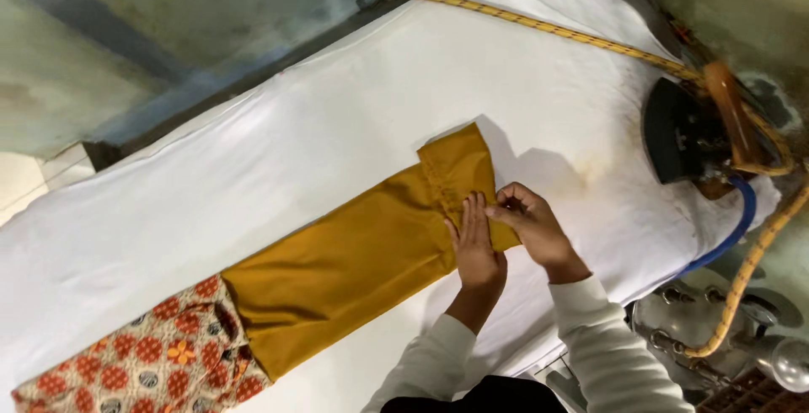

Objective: The person irons and folds a patterned top and a yellow skirt on a cloth-covered surface. The person uses a steam iron to press the fabric, folds the garment sections neatly, and places them onto a stack of clothing.

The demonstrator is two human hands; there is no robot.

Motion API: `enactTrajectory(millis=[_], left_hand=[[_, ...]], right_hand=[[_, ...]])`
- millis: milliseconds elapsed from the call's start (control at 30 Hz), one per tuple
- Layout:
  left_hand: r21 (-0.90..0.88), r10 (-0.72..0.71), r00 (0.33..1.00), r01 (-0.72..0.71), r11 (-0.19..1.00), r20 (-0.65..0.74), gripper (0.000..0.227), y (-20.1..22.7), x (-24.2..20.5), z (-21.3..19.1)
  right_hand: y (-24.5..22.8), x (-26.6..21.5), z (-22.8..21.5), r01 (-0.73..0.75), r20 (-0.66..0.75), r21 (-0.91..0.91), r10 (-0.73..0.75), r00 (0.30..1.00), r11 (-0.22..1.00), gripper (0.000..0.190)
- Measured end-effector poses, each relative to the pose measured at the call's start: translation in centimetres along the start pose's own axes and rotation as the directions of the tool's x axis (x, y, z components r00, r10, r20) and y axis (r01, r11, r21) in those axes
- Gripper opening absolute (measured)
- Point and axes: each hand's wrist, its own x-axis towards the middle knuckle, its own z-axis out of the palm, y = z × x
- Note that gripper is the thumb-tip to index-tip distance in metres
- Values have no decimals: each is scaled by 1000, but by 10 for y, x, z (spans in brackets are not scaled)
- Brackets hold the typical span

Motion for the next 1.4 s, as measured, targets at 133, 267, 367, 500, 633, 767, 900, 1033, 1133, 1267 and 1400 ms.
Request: enactTrajectory(millis=[133, 267, 367, 500, 633, 767, 900, 1033, 1133, 1267, 1400], left_hand=[[-541, -86, 987, 1, 841, -133, 68, 12, 0, -79], [-462, -111, 959, -23, 887, -261, 62, -84, -47, -85], [-91, -15, 930, -20, 996, -368, 77, -193, -104, -81], [-954, -631, 776, -193, -231, -4, 55, -147, -91, -268], [-801, -787, 616, -480, -359, -17, 51, -218, -146, -347], [-718, -852, 520, -615, -325, -60, 52, -301, -205, -395], [-682, -904, 414, -691, -239, -103, 53, -368, -261, -442], [-743, -917, 375, -651, -156, -136, 58, -426, -299, -484], [-890, -929, 358, -448, -85, -91, 62, -431, -310, -515], [-972, -968, 210, 164, 171, -135, 50, -451, -344, -500], [-984, -981, 121, 74, 163, -153, 45, -445, -341, -519]], right_hand=[[-40, 24, 20, -24, 19, 44, 23, 1000, 999, 7], [-65, 64, 76, 128, 258, -86, -102, 961, 988, 80], [-56, 108, 153, 103, 537, -27, -73, 840, 994, 66], [-77, 86, 296, 24, 874, 9, -20, 485, 1000, 48], [-140, -39, 434, -54, 919, -174, 181, 350, 983, 18], [-67, -62, 543, 69, 908, -399, 383, 168, 914, 48], [-26, -106, 649, 232, 913, -408, 401, 82, 883, 33], [34, -127, 731, 336, 888, -454, 450, 95, 825, 22], [88, -118, 763, 524, 824, -550, 525, 214, 650, 28], [65, -149, 768, 642, 769, -607, 549, 327, 467, 43], [67, -155, 780, 528, 729, -673, 584, 356, 518, 36]])
